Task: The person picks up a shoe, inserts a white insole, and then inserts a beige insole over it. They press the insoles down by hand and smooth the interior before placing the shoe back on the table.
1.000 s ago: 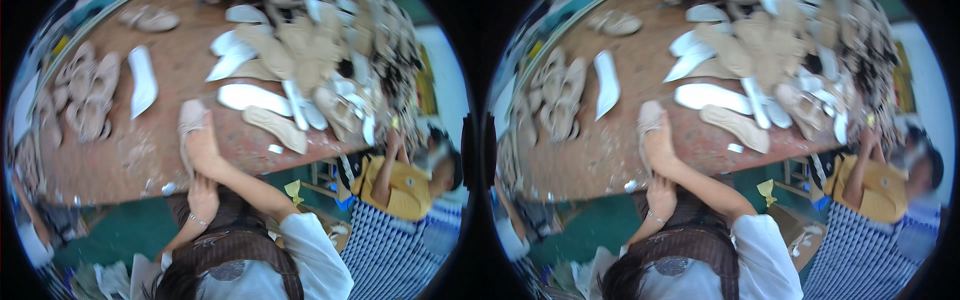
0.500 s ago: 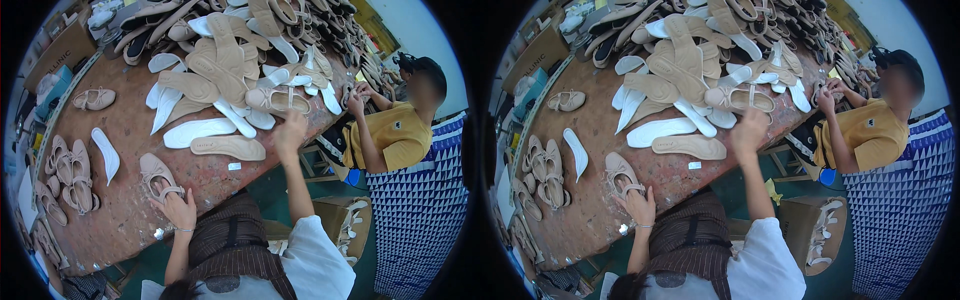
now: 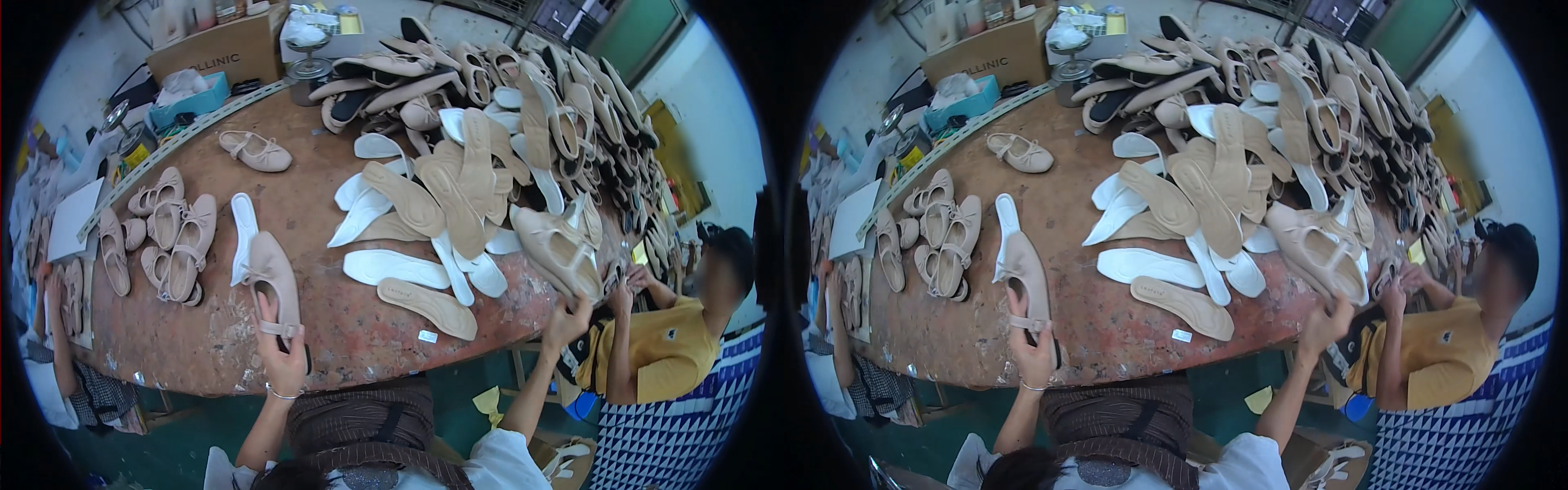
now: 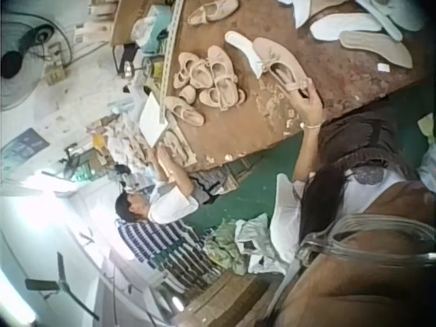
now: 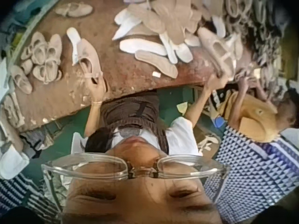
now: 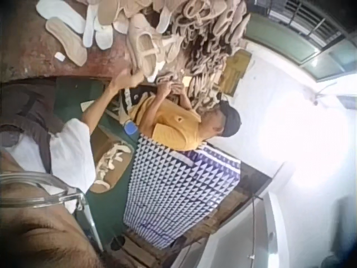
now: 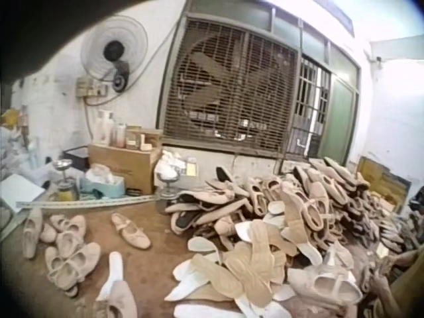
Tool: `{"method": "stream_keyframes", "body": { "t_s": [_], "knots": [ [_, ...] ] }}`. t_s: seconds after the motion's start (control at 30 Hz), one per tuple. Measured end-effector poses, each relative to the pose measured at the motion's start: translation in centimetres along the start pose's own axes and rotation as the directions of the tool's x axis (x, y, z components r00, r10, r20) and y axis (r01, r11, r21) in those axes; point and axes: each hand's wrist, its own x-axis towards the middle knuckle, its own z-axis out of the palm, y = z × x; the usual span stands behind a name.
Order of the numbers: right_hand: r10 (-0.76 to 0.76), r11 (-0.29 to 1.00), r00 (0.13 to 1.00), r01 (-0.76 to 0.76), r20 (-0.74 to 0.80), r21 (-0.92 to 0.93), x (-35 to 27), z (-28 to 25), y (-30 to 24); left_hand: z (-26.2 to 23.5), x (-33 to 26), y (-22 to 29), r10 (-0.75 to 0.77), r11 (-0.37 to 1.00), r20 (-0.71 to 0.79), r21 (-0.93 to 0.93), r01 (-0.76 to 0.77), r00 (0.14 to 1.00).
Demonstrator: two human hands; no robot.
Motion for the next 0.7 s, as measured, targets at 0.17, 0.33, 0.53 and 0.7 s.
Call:
{"method": "stream_keyframes", "body": {
  "t_s": [0.17, 0.33, 0.53, 0.7],
  "knots": [
    [0.070, 0.971, 0.992, -0.044, -0.103, 0.236, 2.6, -2.0, -12.9, -3.6, 5.5, 2.1, 0.136, 0.987, -0.309, 0.121, -0.103, 0.941],
    [-0.018, 0.599, 0.919, -0.305, 0.393, 0.740, -4.9, 3.0, -32.8, -10.2, 11.3, 2.0, 0.364, 0.930, -0.444, 0.218, -0.295, 0.819],
    [-0.735, 0.182, 0.588, -0.307, 0.337, 0.934, -16.6, 7.1, -47.5, -17.8, 21.0, -5.5, -0.096, 0.710, -0.528, 0.557, 0.430, 0.843],
    [-0.514, 0.581, 0.778, 0.006, 0.361, 0.814, -12.0, 17.2, -38.6, -27.9, 24.9, -21.5, -0.249, 0.087, -0.457, 0.868, 0.489, 0.854]
  ]
}}
